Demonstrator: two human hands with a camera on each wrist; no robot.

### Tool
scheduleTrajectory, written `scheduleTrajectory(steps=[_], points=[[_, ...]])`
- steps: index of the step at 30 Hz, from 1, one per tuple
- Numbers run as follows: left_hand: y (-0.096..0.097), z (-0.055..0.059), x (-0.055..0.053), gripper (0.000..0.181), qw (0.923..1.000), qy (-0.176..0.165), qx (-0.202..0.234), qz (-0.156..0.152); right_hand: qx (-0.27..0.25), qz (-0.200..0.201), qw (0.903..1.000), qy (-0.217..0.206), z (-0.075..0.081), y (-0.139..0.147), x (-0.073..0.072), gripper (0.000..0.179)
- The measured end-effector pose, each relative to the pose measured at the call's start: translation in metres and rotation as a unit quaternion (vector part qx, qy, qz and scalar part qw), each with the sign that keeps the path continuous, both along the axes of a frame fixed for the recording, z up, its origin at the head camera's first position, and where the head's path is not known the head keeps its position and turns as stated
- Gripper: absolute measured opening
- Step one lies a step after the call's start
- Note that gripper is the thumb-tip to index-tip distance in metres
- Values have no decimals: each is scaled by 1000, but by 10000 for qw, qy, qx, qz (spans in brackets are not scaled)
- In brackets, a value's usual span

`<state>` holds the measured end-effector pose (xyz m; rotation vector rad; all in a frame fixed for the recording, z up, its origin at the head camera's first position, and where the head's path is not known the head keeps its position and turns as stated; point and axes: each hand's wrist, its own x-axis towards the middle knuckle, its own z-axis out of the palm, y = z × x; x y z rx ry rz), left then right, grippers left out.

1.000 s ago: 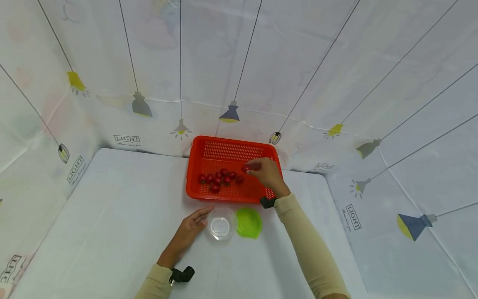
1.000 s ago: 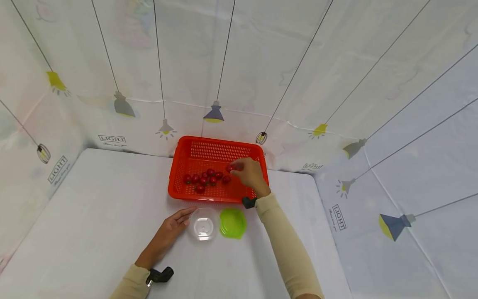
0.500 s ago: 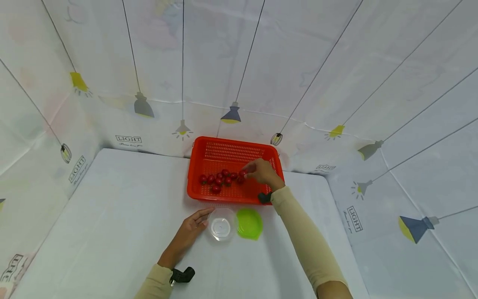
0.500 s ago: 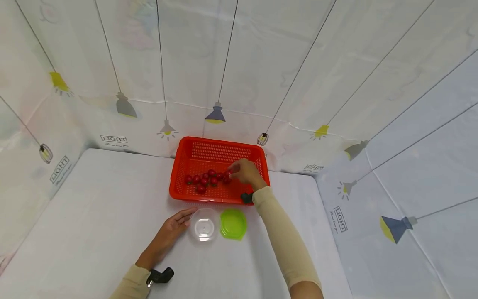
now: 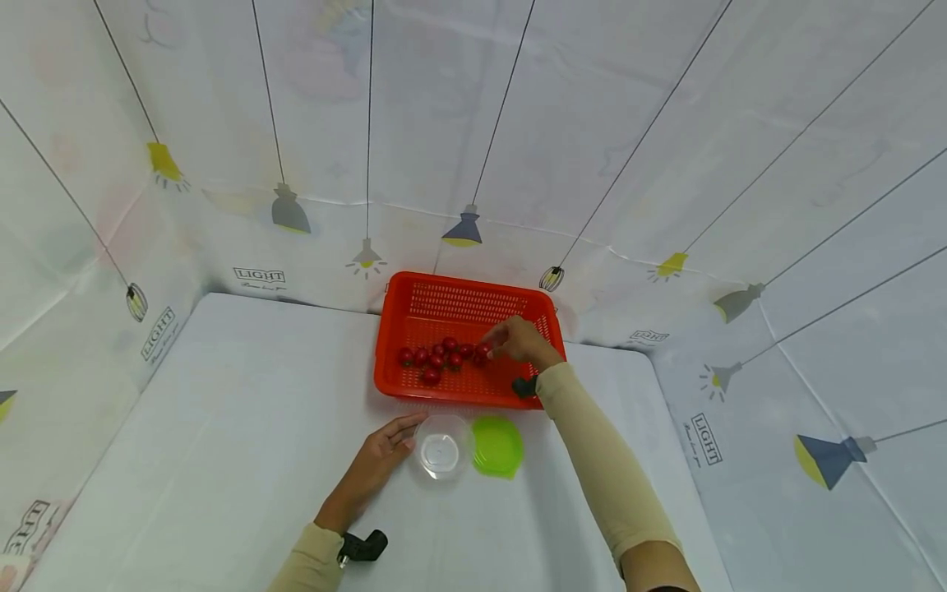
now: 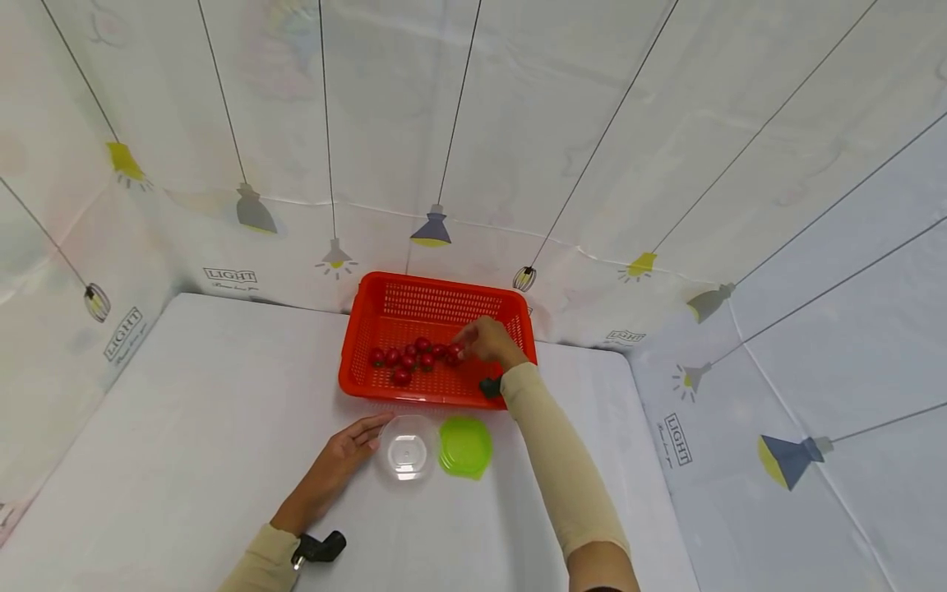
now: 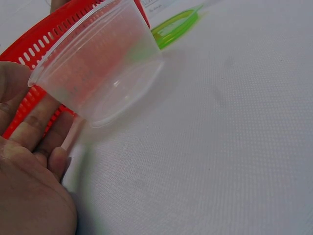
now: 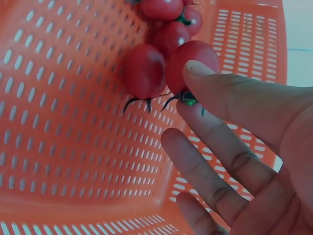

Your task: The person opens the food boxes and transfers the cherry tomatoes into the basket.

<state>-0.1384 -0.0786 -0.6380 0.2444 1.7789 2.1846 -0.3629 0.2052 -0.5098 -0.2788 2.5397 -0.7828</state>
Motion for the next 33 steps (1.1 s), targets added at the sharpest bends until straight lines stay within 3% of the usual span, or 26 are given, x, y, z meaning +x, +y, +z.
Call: scheduleTrajectory(steps=[9,20,27,33], points=[[0,1,0,47,9998,-178,-43,-39,74,69,9999,32,-9,1,-8,28],[0,1,0,47,9999,-144,53,-23,-96,73,9999,65,-10,-8,-16,28],[-1,-2,0,47,9999,-156,41,-30,-81,-67,9999,31,-15,-13,-17,28],[-2,-2,0,47,9999,-165,24,-22,7,67,9999,108,-20,-20,-17,29]])
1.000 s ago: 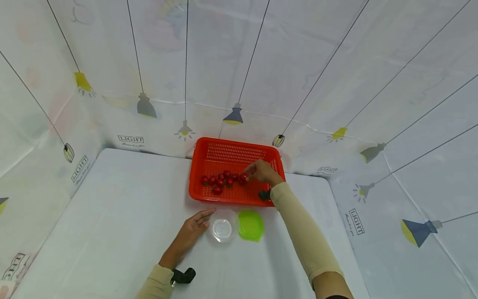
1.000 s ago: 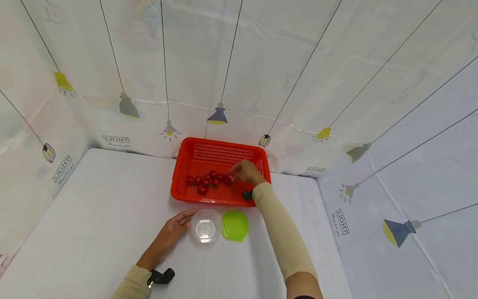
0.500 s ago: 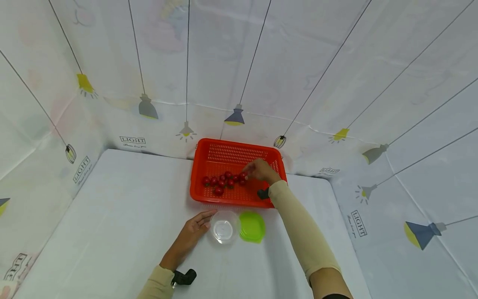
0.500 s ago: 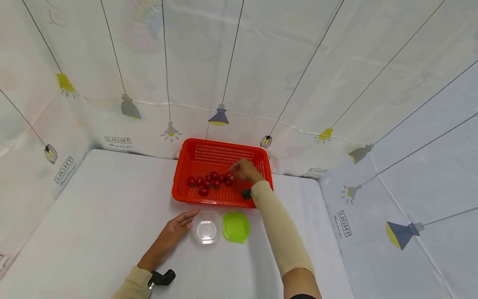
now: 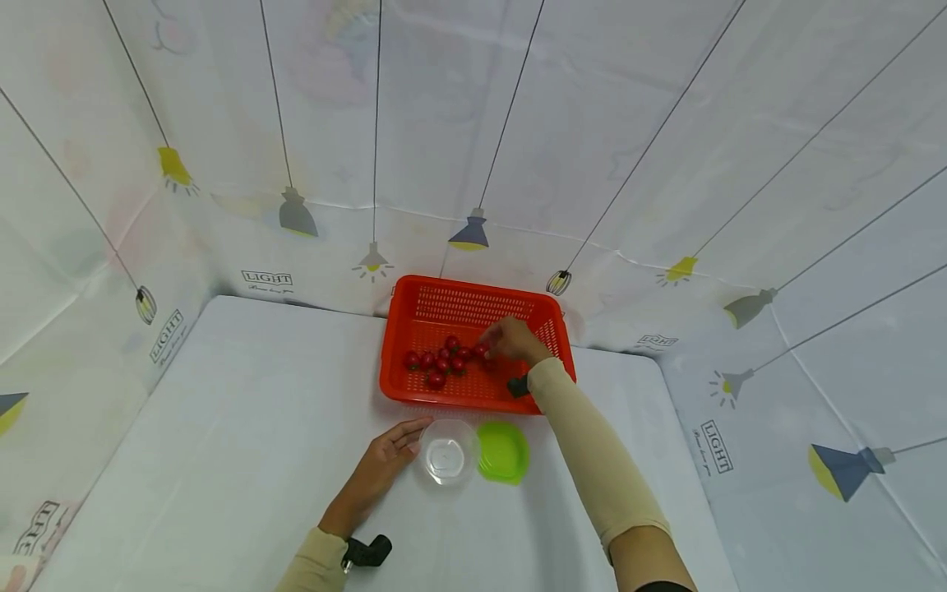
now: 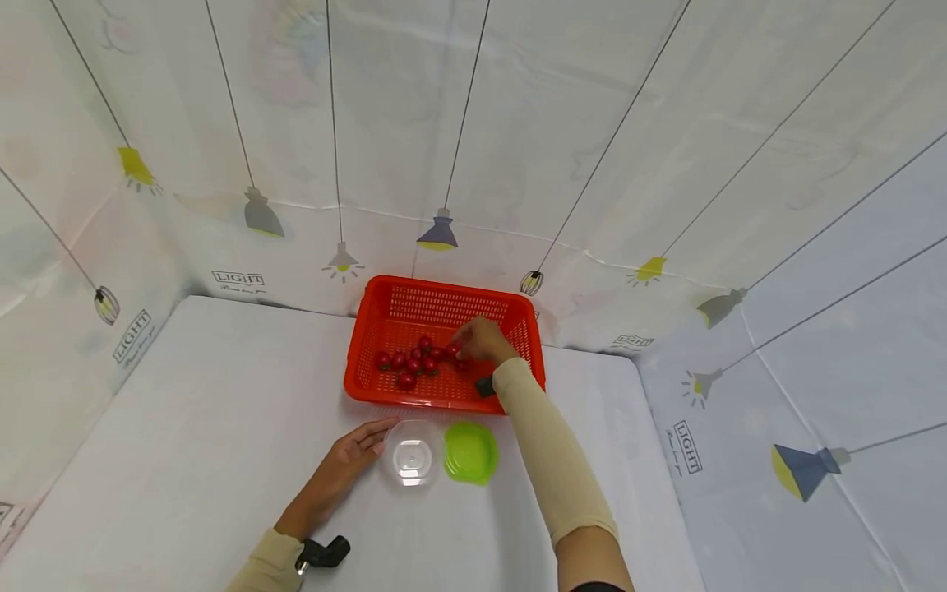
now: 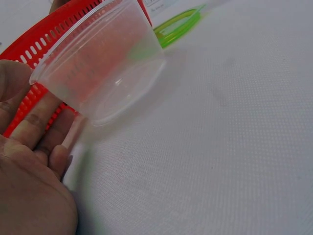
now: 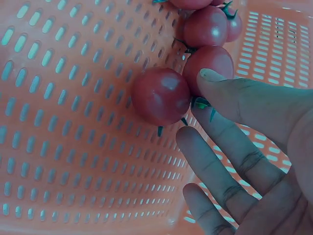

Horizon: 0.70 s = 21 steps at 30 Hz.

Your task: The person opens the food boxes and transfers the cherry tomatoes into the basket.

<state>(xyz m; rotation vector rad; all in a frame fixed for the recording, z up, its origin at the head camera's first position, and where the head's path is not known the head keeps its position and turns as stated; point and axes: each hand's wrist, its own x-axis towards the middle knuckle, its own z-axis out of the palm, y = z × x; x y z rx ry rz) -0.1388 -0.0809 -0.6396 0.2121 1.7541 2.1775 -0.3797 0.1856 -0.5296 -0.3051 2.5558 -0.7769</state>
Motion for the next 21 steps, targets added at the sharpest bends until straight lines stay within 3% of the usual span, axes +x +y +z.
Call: scheduleTrajectory(steps=[14,21], points=[[0,-1,-2,48,10000,25,12,26,45,-202,9997,-130,-2,-3,4,30],[1,-1,0,48,9999,44,89,21,297,-75,9995,-62,-7,-4,5,29]])
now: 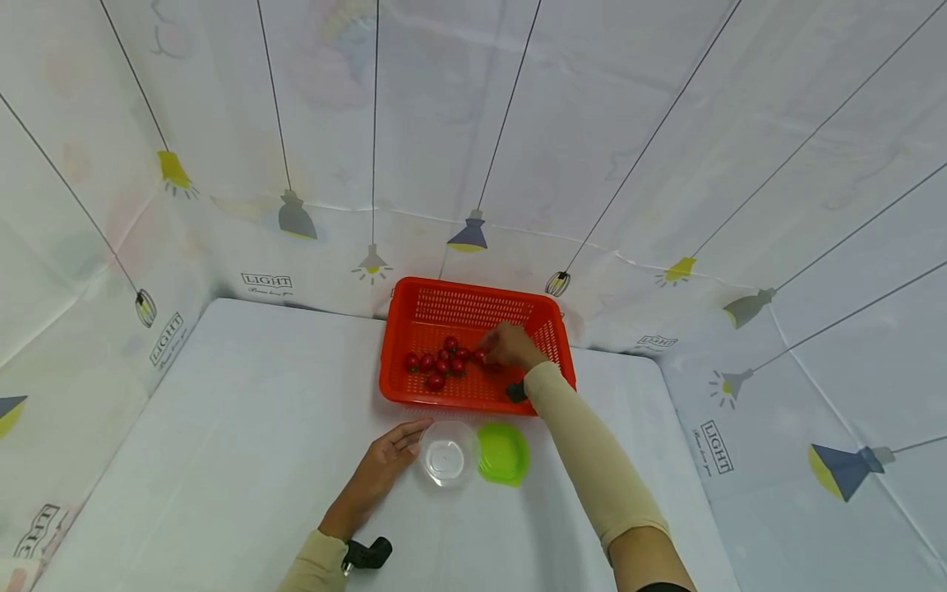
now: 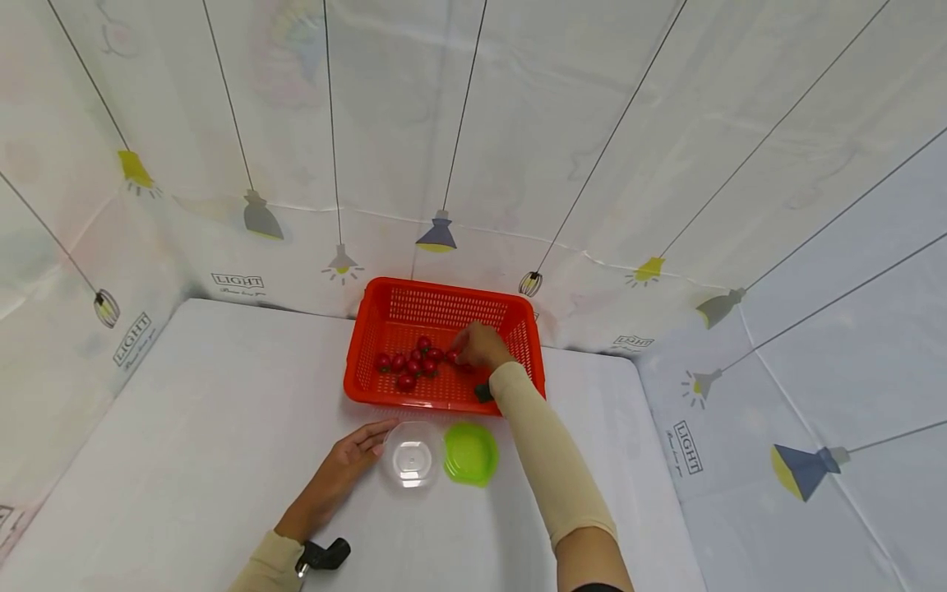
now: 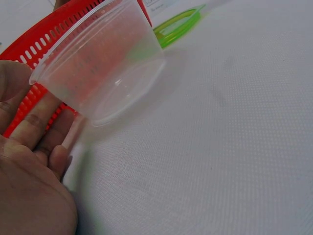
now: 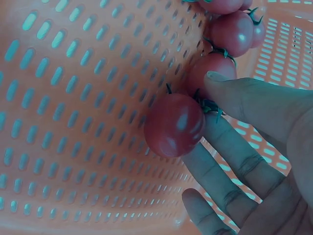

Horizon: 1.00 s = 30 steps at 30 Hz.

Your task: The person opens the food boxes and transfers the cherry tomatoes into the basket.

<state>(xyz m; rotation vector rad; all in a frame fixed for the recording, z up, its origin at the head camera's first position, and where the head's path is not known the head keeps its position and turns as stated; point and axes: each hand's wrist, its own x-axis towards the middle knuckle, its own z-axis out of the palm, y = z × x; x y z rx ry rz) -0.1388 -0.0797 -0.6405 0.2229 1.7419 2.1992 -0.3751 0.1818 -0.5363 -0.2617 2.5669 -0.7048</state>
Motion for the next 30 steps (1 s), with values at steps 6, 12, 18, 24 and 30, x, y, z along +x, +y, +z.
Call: scheduleTrajectory(steps=[6,12,18,24,30], points=[[0,-1,1,49,10000,90,32,15,-36,-4,10000,-23,1,0,3,29],[0,0,0,48,10000,56,-26,-33,-72,-130,9999,16,4,1,2,29],[0,0,-1,49,9999,5,-100,-15,-106,-98,9997,212,11,3,6,32],[1,2,1,51,9999,-39,-85,58,-261,352,9970,641,31,3,19,36],[1,4,1,50,9998,7,-156,101,-510,533,9918,1044,56,-2,42,36]])
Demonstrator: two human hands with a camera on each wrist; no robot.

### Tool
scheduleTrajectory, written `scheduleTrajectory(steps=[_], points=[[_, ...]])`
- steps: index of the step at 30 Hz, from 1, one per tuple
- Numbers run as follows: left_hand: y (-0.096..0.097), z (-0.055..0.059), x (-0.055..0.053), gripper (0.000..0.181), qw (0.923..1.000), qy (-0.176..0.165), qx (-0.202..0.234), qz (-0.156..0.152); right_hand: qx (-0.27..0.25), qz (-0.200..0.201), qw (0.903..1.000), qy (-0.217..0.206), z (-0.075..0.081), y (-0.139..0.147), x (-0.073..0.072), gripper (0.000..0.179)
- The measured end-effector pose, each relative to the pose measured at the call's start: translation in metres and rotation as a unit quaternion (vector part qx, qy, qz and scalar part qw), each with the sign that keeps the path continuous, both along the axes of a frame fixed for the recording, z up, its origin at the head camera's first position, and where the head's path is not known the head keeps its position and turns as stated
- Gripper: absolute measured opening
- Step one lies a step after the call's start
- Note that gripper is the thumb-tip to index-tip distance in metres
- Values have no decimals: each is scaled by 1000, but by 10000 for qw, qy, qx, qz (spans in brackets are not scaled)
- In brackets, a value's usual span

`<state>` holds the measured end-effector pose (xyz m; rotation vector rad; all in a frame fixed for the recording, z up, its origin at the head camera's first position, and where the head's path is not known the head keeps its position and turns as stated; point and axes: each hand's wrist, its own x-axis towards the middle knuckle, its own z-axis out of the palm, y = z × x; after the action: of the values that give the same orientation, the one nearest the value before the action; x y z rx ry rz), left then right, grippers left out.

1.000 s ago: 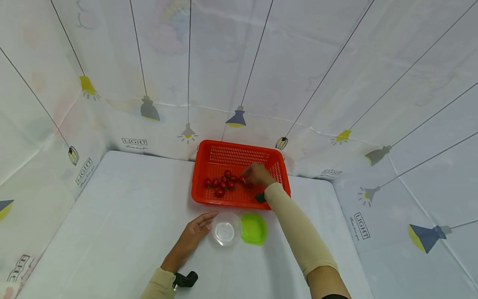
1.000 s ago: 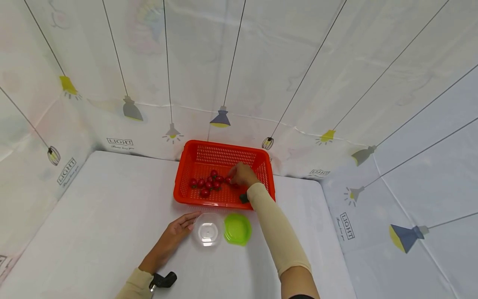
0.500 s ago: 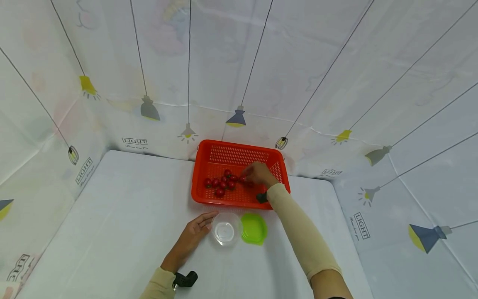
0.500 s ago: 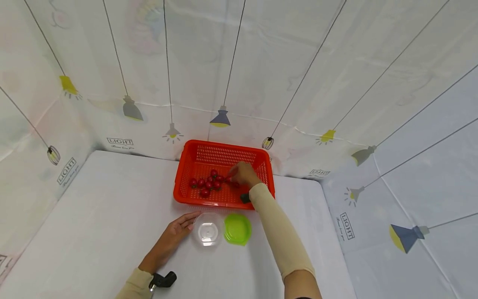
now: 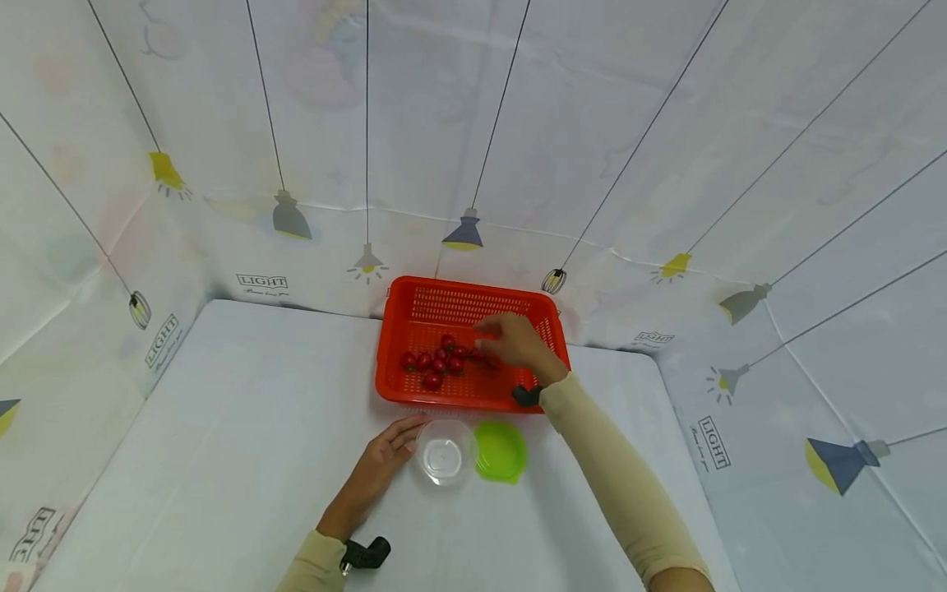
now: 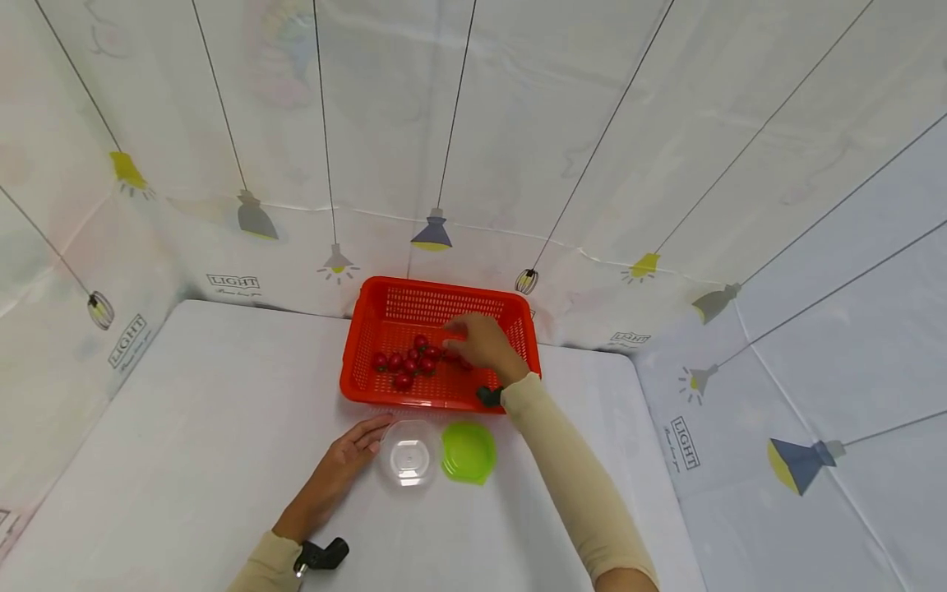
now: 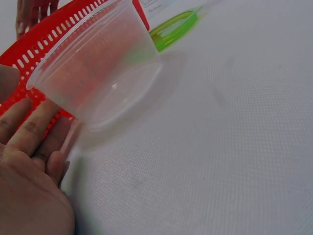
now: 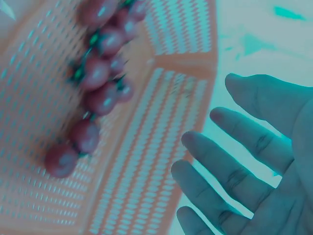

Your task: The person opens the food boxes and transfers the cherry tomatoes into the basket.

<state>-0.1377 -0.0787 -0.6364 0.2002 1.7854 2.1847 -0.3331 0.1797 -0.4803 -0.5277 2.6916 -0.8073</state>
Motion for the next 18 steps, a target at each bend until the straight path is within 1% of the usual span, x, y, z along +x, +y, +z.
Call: scheduleTrajectory(steps=[4,7,10,13,18], points=[[-2,-1,-1,51,9999,-26,38,121,-182,3,9989,426,13,-9,24,35],[-2,-3,-3,53,9998,-101,59,173,-321,40,9971,687,16,-14,44,36],[-2,-4,-2,53,9994,-265,37,227,-292,51,9956,894,13,-16,61,37],[-2,-4,-1,52,9988,-372,11,320,-230,-26,9934,1121,7,-19,74,38],[1,-2,0,51,9981,-289,-213,497,-74,-332,9868,1586,-7,-20,91,43]])
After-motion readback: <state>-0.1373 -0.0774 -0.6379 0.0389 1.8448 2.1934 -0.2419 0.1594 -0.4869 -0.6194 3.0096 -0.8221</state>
